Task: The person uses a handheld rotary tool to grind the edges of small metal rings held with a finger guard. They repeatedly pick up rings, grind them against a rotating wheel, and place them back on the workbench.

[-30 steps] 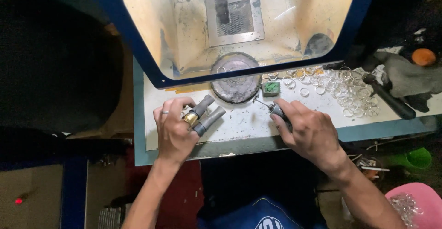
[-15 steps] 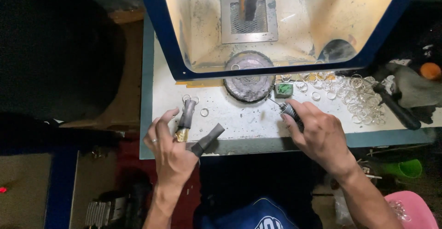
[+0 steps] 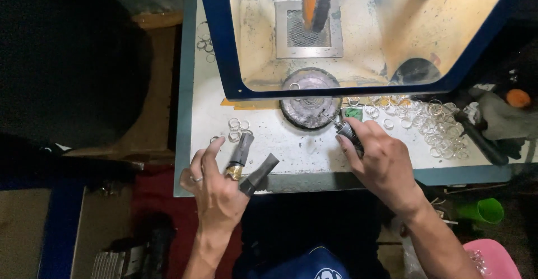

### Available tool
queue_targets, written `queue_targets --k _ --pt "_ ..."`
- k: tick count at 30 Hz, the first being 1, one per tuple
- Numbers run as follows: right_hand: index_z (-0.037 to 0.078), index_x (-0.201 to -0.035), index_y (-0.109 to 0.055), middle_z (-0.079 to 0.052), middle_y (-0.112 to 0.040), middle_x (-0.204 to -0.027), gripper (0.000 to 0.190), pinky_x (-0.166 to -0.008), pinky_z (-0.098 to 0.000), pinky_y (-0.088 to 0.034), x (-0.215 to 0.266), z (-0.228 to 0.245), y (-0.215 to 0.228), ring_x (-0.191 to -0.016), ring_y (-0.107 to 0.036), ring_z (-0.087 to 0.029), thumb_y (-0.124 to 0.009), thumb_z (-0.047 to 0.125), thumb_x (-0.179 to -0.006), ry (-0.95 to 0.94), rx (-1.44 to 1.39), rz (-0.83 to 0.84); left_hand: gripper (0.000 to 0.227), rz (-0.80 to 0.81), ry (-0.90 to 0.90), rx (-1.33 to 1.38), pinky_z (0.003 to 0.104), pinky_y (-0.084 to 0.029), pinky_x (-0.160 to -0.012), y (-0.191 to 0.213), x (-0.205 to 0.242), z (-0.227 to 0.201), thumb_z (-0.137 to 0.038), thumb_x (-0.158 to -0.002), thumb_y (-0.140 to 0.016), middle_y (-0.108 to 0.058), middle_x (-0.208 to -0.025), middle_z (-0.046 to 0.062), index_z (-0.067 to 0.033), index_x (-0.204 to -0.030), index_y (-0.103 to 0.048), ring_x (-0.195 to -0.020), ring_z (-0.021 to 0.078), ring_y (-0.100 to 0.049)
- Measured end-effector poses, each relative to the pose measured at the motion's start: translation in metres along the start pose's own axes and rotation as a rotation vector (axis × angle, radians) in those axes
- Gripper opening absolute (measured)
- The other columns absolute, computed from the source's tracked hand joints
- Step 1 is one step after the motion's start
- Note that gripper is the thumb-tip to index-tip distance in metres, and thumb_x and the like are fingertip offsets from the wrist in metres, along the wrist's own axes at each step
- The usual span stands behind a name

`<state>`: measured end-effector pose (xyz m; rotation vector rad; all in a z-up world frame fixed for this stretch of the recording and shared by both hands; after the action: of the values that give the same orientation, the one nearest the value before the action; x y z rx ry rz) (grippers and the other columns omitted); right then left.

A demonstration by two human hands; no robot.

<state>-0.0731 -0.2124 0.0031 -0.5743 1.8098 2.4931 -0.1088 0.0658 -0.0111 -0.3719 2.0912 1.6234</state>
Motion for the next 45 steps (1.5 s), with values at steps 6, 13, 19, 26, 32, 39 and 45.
queue_targets --k 6,13,19,26,32,39,45 --pt "0.005 -0.135 -0.065 -0.011 -0.063 -0.088 0.048 -0.045 -0.0459 -0.05 -0.029 0.007 -0.003 -0.056 -0.061 -0.031 -0.072 0.032 -0.095 -0.081 0.023 0.083 0.08 -0.056 0.007 0.099 0.047 -0.028 -0.095 -0.01 0.019 -0.009 -0.065 -0.085 -0.072 -0.055 -0.138 0.008 0.0014 -0.129 -0.062 -0.124 0.0265 -0.047" --pt "0.0 -0.104 -0.071 -0.02 -0.071 -0.084 0.032 -0.059 -0.0477 -0.057 -0.068 0.02 -0.02 -0.066 -0.066 -0.034 -0.073 0.032 -0.099 -0.169 -0.035 0.199 0.06 0.029 0.034 0.354 0.043 -0.022 -0.098 -0.026 0.043 -0.032 -0.048 -0.101 -0.048 -0.056 -0.138 0.006 0.0006 -0.136 -0.053 -0.128 0.0236 -0.041" --pt "0.006 -0.13 -0.066 -0.017 -0.076 -0.115 0.044 -0.065 -0.0516 -0.056 -0.087 0.031 -0.036 -0.087 -0.072 -0.039 -0.081 0.016 -0.089 0.056 0.019 -0.089 0.08 0.003 0.062 0.392 0.04 -0.025 -0.098 -0.032 0.047 -0.039 -0.055 -0.083 -0.081 -0.055 -0.133 -0.001 -0.0051 -0.139 -0.053 -0.125 0.0161 -0.046" --pt "0.011 -0.11 -0.066 -0.005 -0.068 -0.084 0.015 -0.045 -0.0431 -0.041 -0.086 0.035 -0.043 -0.058 -0.057 -0.031 -0.065 0.004 -0.097 0.088 0.111 -0.224 0.07 0.019 0.086 0.413 0.04 -0.023 -0.097 -0.03 0.046 -0.041 -0.049 -0.086 -0.078 -0.058 -0.132 -0.001 -0.007 -0.136 -0.056 -0.124 0.0143 -0.046" --pt "0.01 -0.128 -0.065 -0.012 -0.068 -0.093 0.044 -0.043 -0.0507 -0.049 -0.078 0.032 -0.042 -0.057 -0.062 -0.041 -0.063 0.0 -0.085 -0.013 0.151 -0.074 0.074 -0.036 0.033 0.364 0.04 -0.026 -0.095 -0.027 0.037 -0.047 -0.053 -0.083 -0.081 -0.06 -0.132 0.0 -0.0038 -0.134 -0.057 -0.122 0.0181 -0.05" --pt "0.012 -0.077 -0.059 -0.007 -0.065 -0.067 0.011 -0.04 -0.0388 -0.049 -0.06 0.022 -0.051 -0.05 -0.063 -0.026 -0.059 0.004 -0.084 -0.007 0.306 0.05 0.057 0.058 0.11 0.434 0.039 -0.023 -0.099 -0.036 0.042 -0.05 -0.031 -0.082 -0.067 -0.058 -0.136 -0.006 -0.0127 -0.135 -0.059 -0.126 0.0146 -0.044" --pt "0.01 -0.094 -0.057 -0.008 -0.067 -0.069 0.016 -0.04 -0.0435 -0.052 -0.056 0.035 -0.027 -0.048 -0.065 -0.031 -0.049 -0.002 -0.09 -0.032 0.109 0.11 0.051 -0.006 0.068 0.399 0.04 -0.024 -0.097 -0.031 0.032 -0.06 -0.033 -0.09 -0.069 -0.061 -0.132 0.001 -0.0063 -0.133 -0.061 -0.124 0.0202 -0.047"
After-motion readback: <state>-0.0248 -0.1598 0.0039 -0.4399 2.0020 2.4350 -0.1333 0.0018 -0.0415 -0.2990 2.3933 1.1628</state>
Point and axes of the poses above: each hand's wrist, its own x-axis away from the middle knuckle, its own y-axis out of the back of the hand, z = x × y, the point moved 3 cm from there along -x, towards the middle knuckle
